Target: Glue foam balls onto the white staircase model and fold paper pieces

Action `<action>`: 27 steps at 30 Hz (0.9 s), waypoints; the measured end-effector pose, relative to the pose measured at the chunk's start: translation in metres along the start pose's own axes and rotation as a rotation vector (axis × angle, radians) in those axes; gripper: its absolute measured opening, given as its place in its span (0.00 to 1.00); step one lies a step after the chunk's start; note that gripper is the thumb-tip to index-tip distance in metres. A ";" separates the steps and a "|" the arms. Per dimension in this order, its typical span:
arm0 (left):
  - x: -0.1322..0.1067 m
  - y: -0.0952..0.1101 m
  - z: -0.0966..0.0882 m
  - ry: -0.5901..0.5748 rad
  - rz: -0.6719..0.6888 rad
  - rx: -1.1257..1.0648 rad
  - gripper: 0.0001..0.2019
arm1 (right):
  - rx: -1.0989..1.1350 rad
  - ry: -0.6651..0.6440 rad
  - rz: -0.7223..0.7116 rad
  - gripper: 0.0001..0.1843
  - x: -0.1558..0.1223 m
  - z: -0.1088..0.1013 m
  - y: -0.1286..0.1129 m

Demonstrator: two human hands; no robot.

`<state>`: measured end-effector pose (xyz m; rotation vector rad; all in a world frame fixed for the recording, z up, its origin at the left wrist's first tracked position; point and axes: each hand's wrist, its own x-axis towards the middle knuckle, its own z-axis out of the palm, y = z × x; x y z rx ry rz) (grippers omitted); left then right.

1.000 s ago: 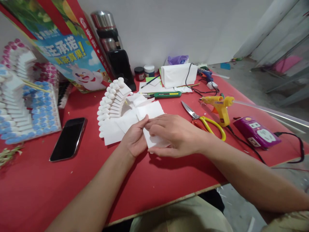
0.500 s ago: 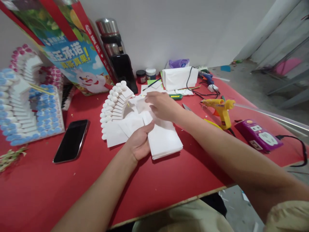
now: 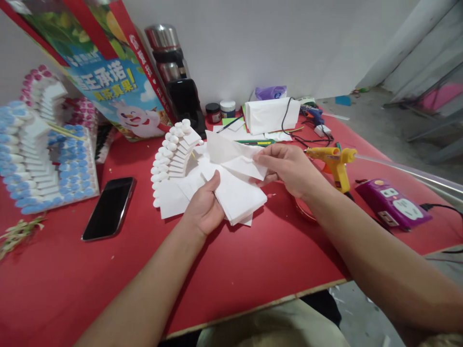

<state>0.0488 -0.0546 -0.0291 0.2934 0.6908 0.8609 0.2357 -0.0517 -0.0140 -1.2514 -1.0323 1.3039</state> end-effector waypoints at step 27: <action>0.001 -0.003 -0.005 -0.039 -0.047 0.065 0.24 | 0.017 -0.082 -0.175 0.22 0.005 -0.025 -0.008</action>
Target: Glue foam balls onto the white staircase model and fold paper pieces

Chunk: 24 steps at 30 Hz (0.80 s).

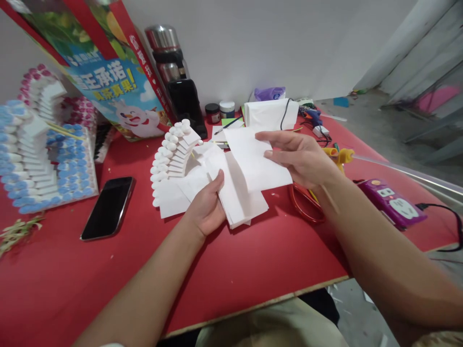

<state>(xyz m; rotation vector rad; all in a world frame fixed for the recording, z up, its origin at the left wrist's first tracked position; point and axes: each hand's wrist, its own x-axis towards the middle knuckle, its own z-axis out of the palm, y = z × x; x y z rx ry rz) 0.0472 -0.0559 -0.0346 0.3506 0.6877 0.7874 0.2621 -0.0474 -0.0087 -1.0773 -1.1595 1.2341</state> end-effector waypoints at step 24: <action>0.001 -0.003 -0.003 -0.059 0.121 0.106 0.22 | -0.398 -0.235 0.119 0.29 -0.008 0.020 0.015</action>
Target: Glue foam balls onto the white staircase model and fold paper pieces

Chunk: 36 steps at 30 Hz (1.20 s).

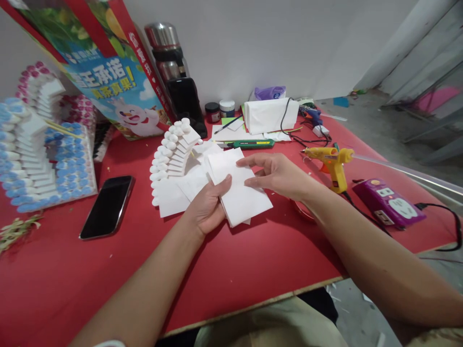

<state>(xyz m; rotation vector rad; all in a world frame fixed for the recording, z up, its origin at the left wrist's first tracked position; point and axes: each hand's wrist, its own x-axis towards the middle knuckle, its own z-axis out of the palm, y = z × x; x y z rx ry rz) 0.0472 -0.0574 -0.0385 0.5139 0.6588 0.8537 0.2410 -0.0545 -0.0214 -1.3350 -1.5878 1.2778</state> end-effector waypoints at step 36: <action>-0.026 0.094 -0.013 -0.131 0.145 -0.382 0.23 | -1.148 -0.221 -0.154 0.15 -0.008 0.002 -0.022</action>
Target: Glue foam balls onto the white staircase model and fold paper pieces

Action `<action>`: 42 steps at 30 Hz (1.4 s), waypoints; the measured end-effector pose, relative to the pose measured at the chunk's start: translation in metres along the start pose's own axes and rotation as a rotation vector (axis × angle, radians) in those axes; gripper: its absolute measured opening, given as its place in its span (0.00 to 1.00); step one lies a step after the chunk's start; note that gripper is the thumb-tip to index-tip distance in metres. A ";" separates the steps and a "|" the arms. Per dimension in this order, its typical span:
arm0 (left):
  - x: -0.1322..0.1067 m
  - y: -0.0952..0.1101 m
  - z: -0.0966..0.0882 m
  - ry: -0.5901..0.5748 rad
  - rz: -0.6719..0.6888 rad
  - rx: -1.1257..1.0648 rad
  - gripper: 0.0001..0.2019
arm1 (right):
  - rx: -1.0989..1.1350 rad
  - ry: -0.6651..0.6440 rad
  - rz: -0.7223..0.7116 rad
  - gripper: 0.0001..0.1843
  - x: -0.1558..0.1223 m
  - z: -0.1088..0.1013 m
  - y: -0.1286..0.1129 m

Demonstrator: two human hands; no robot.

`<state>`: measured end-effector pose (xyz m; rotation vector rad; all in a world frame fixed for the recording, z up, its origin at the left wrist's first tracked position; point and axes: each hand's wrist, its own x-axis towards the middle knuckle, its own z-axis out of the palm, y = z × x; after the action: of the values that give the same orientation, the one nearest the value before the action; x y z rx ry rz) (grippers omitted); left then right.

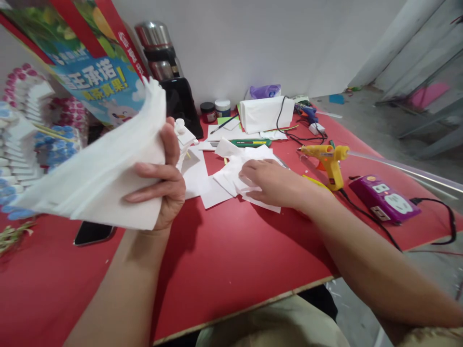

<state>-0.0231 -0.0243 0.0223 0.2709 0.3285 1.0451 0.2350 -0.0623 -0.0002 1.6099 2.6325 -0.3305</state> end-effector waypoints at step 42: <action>0.007 -0.073 -0.024 0.234 -0.321 0.564 0.23 | 0.706 0.978 0.207 0.04 -0.002 0.006 0.022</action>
<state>0.0290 -0.0520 -0.0275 0.5820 0.8529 0.6487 0.2549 -0.0561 -0.0093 2.8432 3.1208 -0.6482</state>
